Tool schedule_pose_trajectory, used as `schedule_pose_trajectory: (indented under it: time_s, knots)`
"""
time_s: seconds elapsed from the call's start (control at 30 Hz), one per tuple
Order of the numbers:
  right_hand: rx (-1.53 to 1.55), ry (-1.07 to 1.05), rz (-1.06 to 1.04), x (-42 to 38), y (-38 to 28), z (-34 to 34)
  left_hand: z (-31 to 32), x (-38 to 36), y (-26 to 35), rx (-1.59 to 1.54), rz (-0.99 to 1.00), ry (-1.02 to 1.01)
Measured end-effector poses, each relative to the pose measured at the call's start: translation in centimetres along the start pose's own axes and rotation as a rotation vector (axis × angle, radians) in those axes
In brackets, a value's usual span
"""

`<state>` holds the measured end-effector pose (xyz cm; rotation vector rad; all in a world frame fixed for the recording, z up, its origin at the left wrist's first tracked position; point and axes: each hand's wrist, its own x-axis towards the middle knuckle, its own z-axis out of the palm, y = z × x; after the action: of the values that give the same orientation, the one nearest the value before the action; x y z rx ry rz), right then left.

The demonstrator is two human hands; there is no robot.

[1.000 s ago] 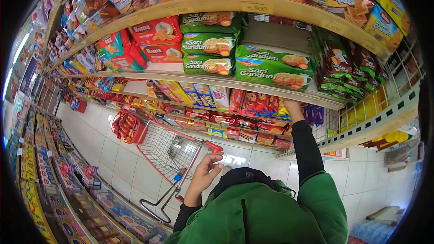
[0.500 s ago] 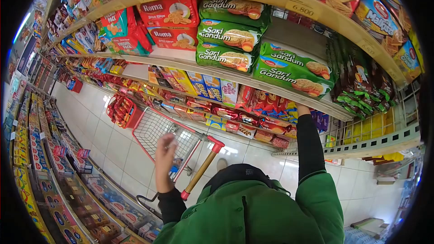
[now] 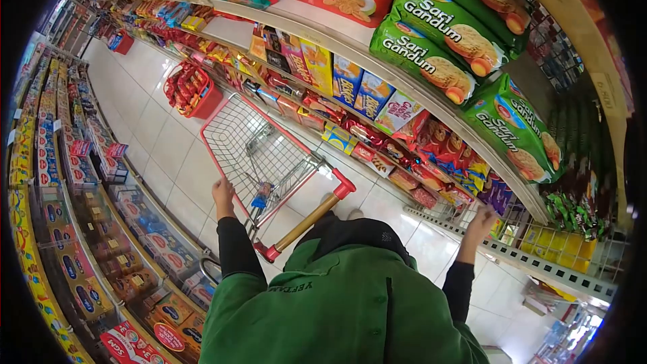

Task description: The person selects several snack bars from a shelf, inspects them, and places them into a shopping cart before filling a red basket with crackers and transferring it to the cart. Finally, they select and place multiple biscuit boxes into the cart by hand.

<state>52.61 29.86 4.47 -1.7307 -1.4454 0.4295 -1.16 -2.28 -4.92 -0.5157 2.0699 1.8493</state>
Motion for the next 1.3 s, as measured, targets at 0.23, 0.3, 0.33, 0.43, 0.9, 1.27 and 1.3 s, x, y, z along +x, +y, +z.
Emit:
schedule_pose_trajectory:
  time_s: [0.23,0.3,0.33,0.43,0.9,1.27,1.3]
  knots:
    - [-0.46,-0.392,0.352,-9.8,8.5,-1.9,-2.3,2.0,-9.7,0.267,-0.179,-0.114]
    - [-0.54,-0.453,0.33,-11.1,10.8,-3.2,-4.3,6.4,-14.9,0.483,-0.112,-0.143]
    - [-0.579,-0.505,0.368,-11.5,11.0,-3.9,-4.2,8.3,-17.1,0.624,-0.01,-0.103]
    - [-0.649,-0.555,0.399,-11.9,12.7,-5.6,-1.5,5.6,-14.2,1.095,0.202,-0.169]
    - [-0.649,-0.643,0.547,-13.0,8.6,-7.7,0.9,3.6,-14.9,2.057,0.397,-0.712]
    - [-0.722,-0.699,0.569,-14.6,9.4,-9.0,2.6,3.1,-14.5,1.917,0.139,-0.586]
    - [-0.714,-0.701,0.576,-14.5,9.0,-8.9,2.7,2.4,-14.1,1.871,0.152,-0.564]
